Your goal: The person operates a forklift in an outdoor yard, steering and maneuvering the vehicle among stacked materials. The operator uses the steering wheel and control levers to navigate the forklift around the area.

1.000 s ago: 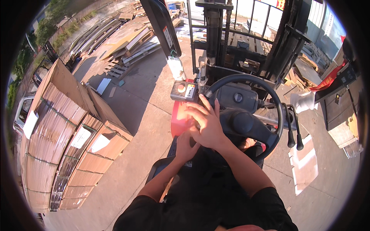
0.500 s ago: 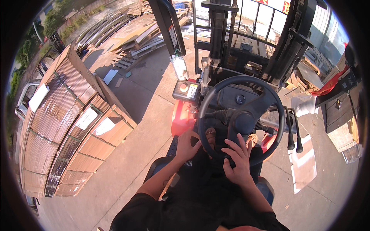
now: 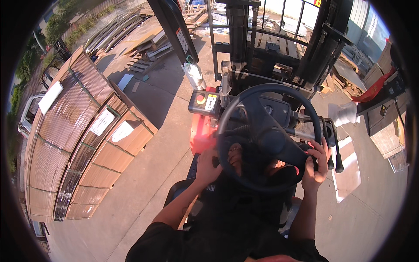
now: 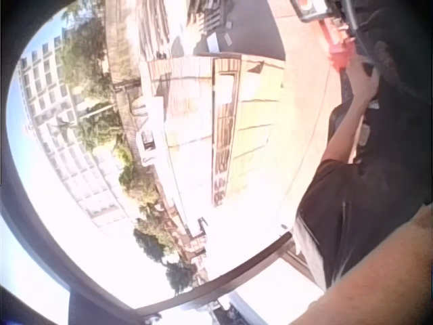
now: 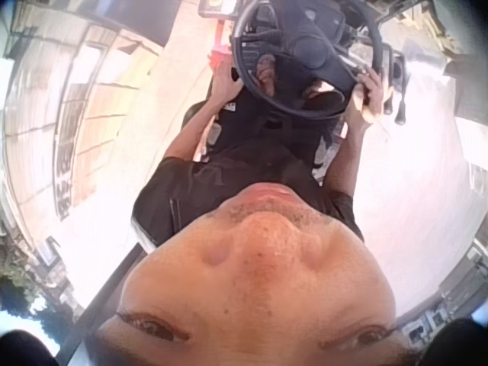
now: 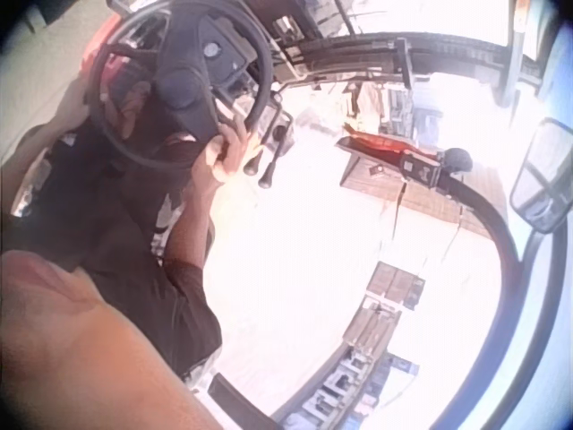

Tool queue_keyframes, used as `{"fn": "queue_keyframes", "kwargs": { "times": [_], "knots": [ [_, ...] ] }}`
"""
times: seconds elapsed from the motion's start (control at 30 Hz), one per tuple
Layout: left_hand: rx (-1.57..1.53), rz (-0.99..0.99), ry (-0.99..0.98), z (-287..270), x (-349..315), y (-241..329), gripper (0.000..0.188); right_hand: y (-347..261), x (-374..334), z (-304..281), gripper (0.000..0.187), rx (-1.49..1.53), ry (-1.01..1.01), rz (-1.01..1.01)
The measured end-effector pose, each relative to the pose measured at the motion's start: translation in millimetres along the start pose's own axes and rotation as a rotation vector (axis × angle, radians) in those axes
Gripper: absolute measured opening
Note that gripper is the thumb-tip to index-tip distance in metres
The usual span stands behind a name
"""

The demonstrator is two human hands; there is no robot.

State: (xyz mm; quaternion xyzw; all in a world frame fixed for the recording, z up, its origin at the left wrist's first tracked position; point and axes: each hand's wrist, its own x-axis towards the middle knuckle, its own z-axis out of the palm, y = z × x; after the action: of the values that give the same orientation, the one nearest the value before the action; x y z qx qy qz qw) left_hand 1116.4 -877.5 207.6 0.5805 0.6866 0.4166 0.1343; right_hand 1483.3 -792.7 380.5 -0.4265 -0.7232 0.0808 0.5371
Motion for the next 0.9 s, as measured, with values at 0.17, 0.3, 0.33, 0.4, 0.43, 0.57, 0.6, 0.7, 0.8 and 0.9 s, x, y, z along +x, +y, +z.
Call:
{"fn": "queue_keyframes", "kwargs": {
  "times": [0.17, 0.3, 0.33, 0.4, 0.43, 0.57, 0.6, 0.7, 0.8, 0.9],
  "knots": [
    [0.083, 0.022, -0.009, -11, -50, -4, 0.058, -7, 54, 1, 0.021, 0.065, 0.070, -0.064],
    [0.105, -0.036, -0.126, -36, -98, -5, 0.073, -53, 85, 32, 0.020, 0.153, -0.035, -0.150],
    [0.071, -0.034, -0.126, -43, -111, -4, 0.073, -68, 86, 40, 0.019, 0.102, -0.077, -0.148],
    [0.062, -0.049, -0.132, -56, -138, -2, 0.075, -100, 79, 58, 0.020, 0.116, -0.112, -0.215],
    [0.062, -0.030, -0.096, -62, -151, -1, 0.070, -115, 71, 67, 0.019, 0.130, -0.121, -0.230],
    [0.110, 0.047, 0.036, -81, -206, 0, 0.062, -166, 26, 80, 0.017, 0.221, -0.118, -0.234],
    [0.141, 0.083, 0.081, -85, -220, 0, 0.063, -175, 15, 77, 0.017, 0.234, -0.119, -0.228],
    [0.087, -0.006, 0.034, -94, -262, -1, 0.071, -196, -16, 57, 0.016, 0.239, -0.121, -0.224],
    [0.009, -0.169, -0.070, -102, -309, 2, 0.090, -213, -52, 30, 0.016, 0.205, -0.119, -0.194],
    [0.011, -0.195, -0.062, -109, -356, 10, 0.092, -231, -88, 2, 0.016, 0.179, -0.113, -0.201]
  ]
}}
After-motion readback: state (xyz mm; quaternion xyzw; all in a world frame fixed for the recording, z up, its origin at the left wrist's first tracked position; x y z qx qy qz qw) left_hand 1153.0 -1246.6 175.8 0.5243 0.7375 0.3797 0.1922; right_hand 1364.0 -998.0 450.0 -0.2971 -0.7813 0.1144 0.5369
